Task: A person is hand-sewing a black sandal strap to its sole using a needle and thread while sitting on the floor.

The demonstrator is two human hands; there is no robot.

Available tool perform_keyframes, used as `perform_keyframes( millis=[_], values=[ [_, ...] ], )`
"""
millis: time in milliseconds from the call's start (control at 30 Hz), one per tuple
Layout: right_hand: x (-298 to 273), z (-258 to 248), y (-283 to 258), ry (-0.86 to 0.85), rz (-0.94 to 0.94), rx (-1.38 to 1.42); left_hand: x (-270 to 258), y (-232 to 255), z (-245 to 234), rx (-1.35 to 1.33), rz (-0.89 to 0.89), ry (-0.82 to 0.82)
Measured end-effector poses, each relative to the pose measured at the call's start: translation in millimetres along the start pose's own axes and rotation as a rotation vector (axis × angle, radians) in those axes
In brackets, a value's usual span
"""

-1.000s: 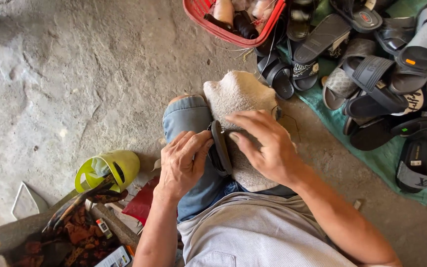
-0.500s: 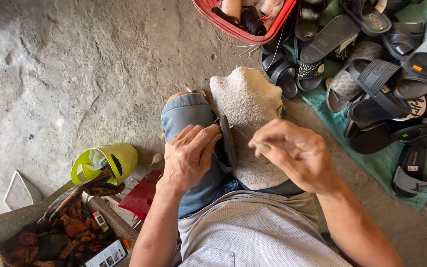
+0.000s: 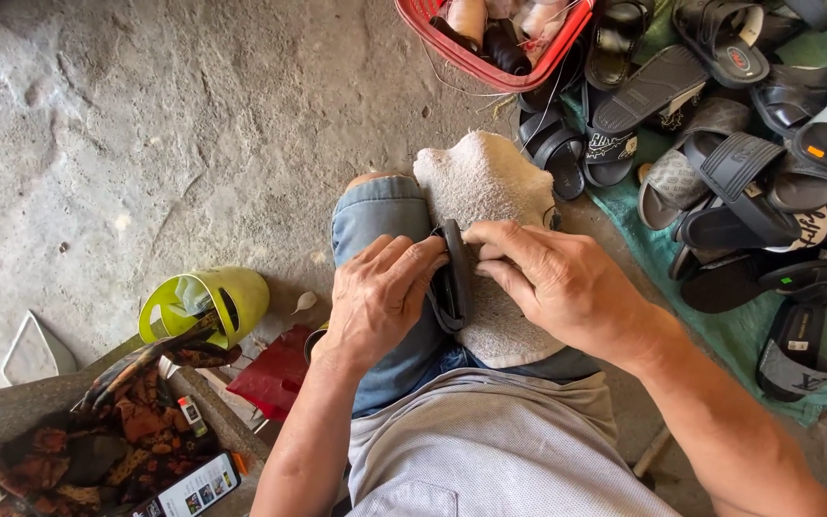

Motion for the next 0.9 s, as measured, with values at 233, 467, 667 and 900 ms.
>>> perform_keyframes(
  millis=[233,467,667,900],
  values=[
    [23,13,-12,-0.251,-0.112,-0.120,-9,-13,8,-0.006,-0.037,-0.044],
    [31,28,-20,-0.344,-0.206,-0.306,-25,-36,6,0.187,-0.218,0.018],
    [28,31,-20,-0.271,-0.200,-0.274,-44,-58,-2,0.175,-0.375,0.034],
    [41,69,-19,-0.313,-0.186,-0.219,-123,-111,-13,-0.093,-0.479,0.161]
  ],
)
Point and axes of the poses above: each hand's wrist, its own x-axis towards the middle knuckle, its own z-axis out of the palm, y = z × x, the point moved 10 cm from there along x, towards the middle knuckle, and after that the axes turned 1 degree about -z, right-handed, at the moved point
